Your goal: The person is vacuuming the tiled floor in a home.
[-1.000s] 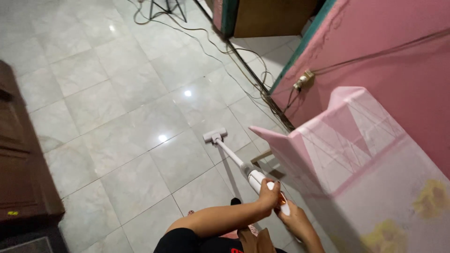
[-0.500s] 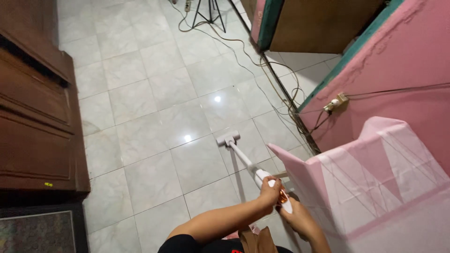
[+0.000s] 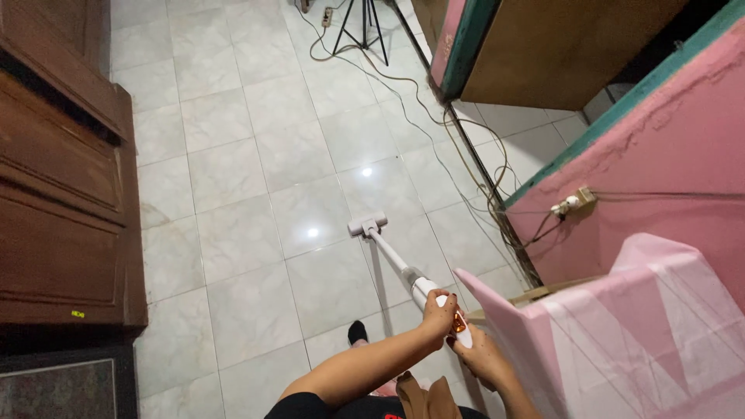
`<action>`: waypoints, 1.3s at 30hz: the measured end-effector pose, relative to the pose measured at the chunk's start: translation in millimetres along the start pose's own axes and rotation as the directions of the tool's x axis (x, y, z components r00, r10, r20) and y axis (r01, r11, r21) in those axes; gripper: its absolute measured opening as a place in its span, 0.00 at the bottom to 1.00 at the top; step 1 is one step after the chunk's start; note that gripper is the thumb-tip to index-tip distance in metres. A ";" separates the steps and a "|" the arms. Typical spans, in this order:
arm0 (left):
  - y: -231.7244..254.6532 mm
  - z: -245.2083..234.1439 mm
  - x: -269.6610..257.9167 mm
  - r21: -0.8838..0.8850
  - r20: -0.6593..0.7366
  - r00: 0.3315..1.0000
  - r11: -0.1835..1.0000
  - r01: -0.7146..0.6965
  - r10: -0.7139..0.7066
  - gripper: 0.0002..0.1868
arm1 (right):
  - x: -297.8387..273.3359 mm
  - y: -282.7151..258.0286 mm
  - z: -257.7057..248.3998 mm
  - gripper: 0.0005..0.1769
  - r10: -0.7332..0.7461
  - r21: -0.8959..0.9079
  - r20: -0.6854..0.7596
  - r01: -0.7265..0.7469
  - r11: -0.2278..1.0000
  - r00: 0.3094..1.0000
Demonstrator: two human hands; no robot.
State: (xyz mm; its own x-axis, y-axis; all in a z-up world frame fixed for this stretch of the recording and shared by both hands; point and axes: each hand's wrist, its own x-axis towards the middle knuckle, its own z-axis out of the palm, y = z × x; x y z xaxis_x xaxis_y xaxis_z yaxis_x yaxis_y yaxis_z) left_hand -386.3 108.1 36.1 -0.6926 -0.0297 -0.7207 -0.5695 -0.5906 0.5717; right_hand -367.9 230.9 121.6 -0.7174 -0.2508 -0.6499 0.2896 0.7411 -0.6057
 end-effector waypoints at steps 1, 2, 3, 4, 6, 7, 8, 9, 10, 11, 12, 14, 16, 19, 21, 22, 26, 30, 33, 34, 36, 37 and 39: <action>9.6 -7.0 6.7 -0.001 0.000 1.000 1.000 -0.002 0.002 0.17 | 7.1 -13.0 3.7 0.21 -0.001 -0.001 0.000 0.001 1.000 1.000; 22.1 -11.4 15.6 -0.009 0.005 1.000 1.000 0.003 -0.003 0.17 | 16.5 -27.7 3.8 0.23 0.009 -0.007 0.000 -0.009 1.000 1.000; 34.9 -16.3 24.7 -0.017 0.010 1.000 1.000 0.008 -0.008 0.17 | 26.1 -42.7 4.5 0.24 0.019 -0.012 0.000 -0.019 1.000 1.000; 44.3 -22.3 36.8 -0.029 0.004 1.000 1.000 0.007 -0.007 0.17 | 39.5 -52.1 6.2 0.24 0.017 -0.023 0.008 -0.017 1.000 1.000; 63.4 -35.7 62.3 -0.057 0.001 0.999 0.998 -0.039 0.039 0.17 | 68.1 -70.8 10.5 0.20 -0.021 0.066 0.036 0.018 0.998 0.999; 76.9 -42.0 68.3 -0.067 -0.008 0.999 0.997 -0.043 0.042 0.17 | 78.2 -83.0 13.3 0.20 -0.025 0.057 0.045 0.022 0.998 0.999; 92.1 -49.1 75.2 -0.061 -0.021 1.000 0.998 -0.024 0.022 0.17 | 89.1 -96.3 16.9 0.19 -0.004 0.057 0.036 0.002 0.998 0.999; 106.9 -55.5 81.8 -0.056 -0.035 0.999 0.998 -0.004 0.002 0.17 | 99.7 -109.2 20.0 0.19 0.017 0.057 0.027 -0.018 0.998 0.999; 116.7 -62.0 89.8 -0.058 -0.041 0.999 0.998 -0.007 0.005 0.17 | 108.0 -121.9 21.2 0.19 0.013 0.056 0.033 -0.015 0.998 0.999; 126.0 -68.2 97.6 -0.049 -0.043 0.999 0.999 -0.018 0.016 0.17 | 115.9 -134.0 22.3 0.19 0.031 0.064 0.048 -0.034 0.997 0.998; 133.4 -75.7 104.1 -0.038 -0.043 0.999 0.999 -0.025 0.023 0.16 | 122.2 -145.1 25.4 0.19 0.052 0.073 0.061 -0.056 0.996 0.997; 153.0 -87.1 114.7 -0.035 -0.044 0.999 0.999 -0.031 0.030 0.16 | 140.8 -159.4 29.9 0.19 0.031 0.073 0.063 -0.036 0.997 0.997; 170.2 -94.7 125.3 -0.034 -0.042 0.999 0.999 -0.035 0.033 0.17 | 156.9 -171.9 32.3 0.20 0.015 0.069 0.064 -0.019 0.997 0.998; 190.6 -106.9 140.6 -0.004 -0.035 0.998 0.999 -0.050 0.050 0.17 | 178.4 -188.7 38.4 0.19 -0.007 0.090 0.059 0.001 0.996 0.998; 200.1 -114.3 152.2 0.001 -0.050 0.997 0.998 -0.058 0.058 0.17 | 193.0 -197.1 43.4 0.18 -0.018 0.055 0.041 0.016 0.998 0.999; 201.6 -117.1 159.3 -0.001 -0.050 0.997 0.998 -0.056 0.056 0.17 | 199.4 -198.7 45.4 0.18 -0.016 0.052 0.042 0.014 0.999 0.999; 209.5 -123.1 181.4 0.007 -0.077 0.995 0.998 -0.068 0.068 0.18 | 218.3 -203.3 48.0 0.19 -0.009 0.055 0.017 0.008 0.998 1.000; 201.7 -106.7 186.9 -0.011 -0.071 0.992 0.994 -0.105 0.104 0.18 | 199.7 -217.8 24.4 0.18 0.036 -0.022 0.020 -0.036 0.999 0.999; 176.7 -81.0 186.2 -0.047 -0.066 0.994 0.995 -0.085 0.082 0.19 | 194.6 -183.4 7.4 0.21 -0.047 -0.026 0.012 0.048 0.999 0.999; 162.6 -69.5 187.8 -0.049 -0.067 0.994 0.995 -0.090 0.086 0.19 | 200.0 -154.7 2.8 0.21 -0.052 -0.029 0.012 0.053 0.998 0.999; 146.5 -49.4 196.5 0.053 -0.083 0.987 0.989 -0.136 0.140 0.20 | 219.4 -106.6 -6.7 0.23 -0.344 -0.002 -0.102 0.346 0.938 0.933; 163.7 -42.4 190.8 0.057 -0.085 0.983 0.986 -0.156 0.161 0.20 | 218.4 -114.9 -16.7 0.23 -0.364 -0.003 -0.105 0.366 0.931 0.926; 169.7 -25.5 165.6 0.006 -0.005 1.000 1.000 -0.029 0.029 0.20 | 196.5 -110.4 -31.6 0.24 -0.318 -0.063 -0.117 0.313 0.948 0.941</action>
State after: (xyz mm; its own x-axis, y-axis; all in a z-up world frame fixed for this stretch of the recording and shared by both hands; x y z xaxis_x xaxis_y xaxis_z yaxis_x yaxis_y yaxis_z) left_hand -586.4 -17.6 3.8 -0.7068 -0.0514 -0.7056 -0.5515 -0.5847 0.5950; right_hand -560.9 119.5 75.2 -0.8412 -0.3987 -0.3652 0.0107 0.6630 -0.7485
